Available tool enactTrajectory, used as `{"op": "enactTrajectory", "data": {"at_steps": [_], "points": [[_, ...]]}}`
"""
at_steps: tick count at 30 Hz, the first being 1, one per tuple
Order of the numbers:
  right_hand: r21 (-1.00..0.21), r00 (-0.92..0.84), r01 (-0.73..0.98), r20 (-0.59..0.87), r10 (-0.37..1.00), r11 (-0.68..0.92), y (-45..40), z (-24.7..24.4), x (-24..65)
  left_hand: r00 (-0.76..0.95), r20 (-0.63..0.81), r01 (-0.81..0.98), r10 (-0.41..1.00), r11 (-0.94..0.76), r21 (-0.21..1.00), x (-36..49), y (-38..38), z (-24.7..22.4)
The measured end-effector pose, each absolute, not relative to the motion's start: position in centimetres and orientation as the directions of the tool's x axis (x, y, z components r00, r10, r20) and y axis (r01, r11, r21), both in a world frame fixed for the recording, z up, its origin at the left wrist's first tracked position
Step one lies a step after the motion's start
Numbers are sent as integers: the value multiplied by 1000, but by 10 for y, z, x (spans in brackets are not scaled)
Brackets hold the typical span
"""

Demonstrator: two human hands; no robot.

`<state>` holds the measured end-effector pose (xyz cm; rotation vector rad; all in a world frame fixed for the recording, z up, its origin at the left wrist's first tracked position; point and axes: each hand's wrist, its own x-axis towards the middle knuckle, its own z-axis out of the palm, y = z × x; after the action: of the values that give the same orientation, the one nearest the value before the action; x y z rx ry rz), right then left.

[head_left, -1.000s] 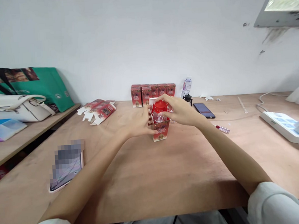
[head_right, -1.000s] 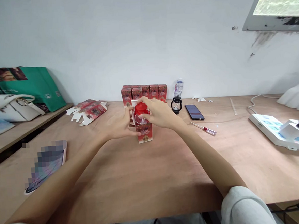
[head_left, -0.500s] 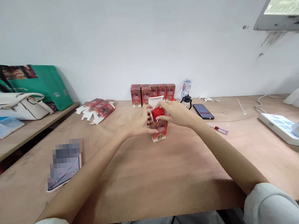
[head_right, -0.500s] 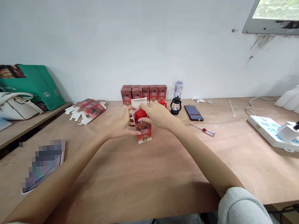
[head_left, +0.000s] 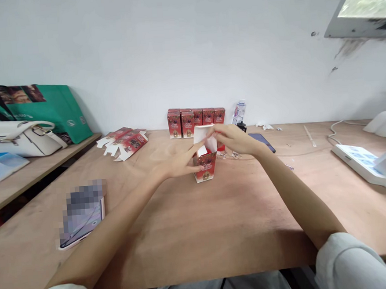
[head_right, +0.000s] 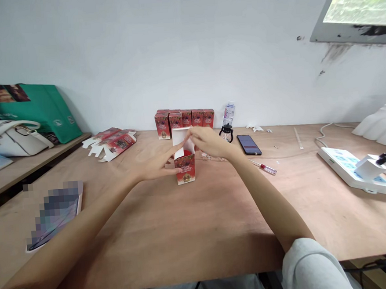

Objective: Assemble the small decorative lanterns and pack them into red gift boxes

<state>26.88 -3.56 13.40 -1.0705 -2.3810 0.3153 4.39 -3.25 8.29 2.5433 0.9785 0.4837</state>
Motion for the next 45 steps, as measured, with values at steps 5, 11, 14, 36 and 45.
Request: {"op": "enactTrajectory", "data": {"at_steps": [5, 11, 14, 36, 45], "points": [[-686, -348, 512, 385, 855, 517, -22, 128, 284, 705, 180, 550, 686, -689, 473, 43, -31, 84], [-936, -543, 200, 140, 828, 289, -11, 105, 265, 707, 188, 502, 681, -672, 544, 45, -36, 83], [-949, -572, 145, 152, 806, 281, -7, 98, 257, 658, 216, 510, 722, -638, 578, 46, -36, 81], [-574, -722, 342, 346, 599, 744, -25, 119, 266, 450, 739, 335, 501, -862, 381, 44, -13, 26], [-210, -768, 582, 175, 616, 785, -41, 127, 260, 404, 554, 258, 728, -671, 695, 43, -7, -12]]}}
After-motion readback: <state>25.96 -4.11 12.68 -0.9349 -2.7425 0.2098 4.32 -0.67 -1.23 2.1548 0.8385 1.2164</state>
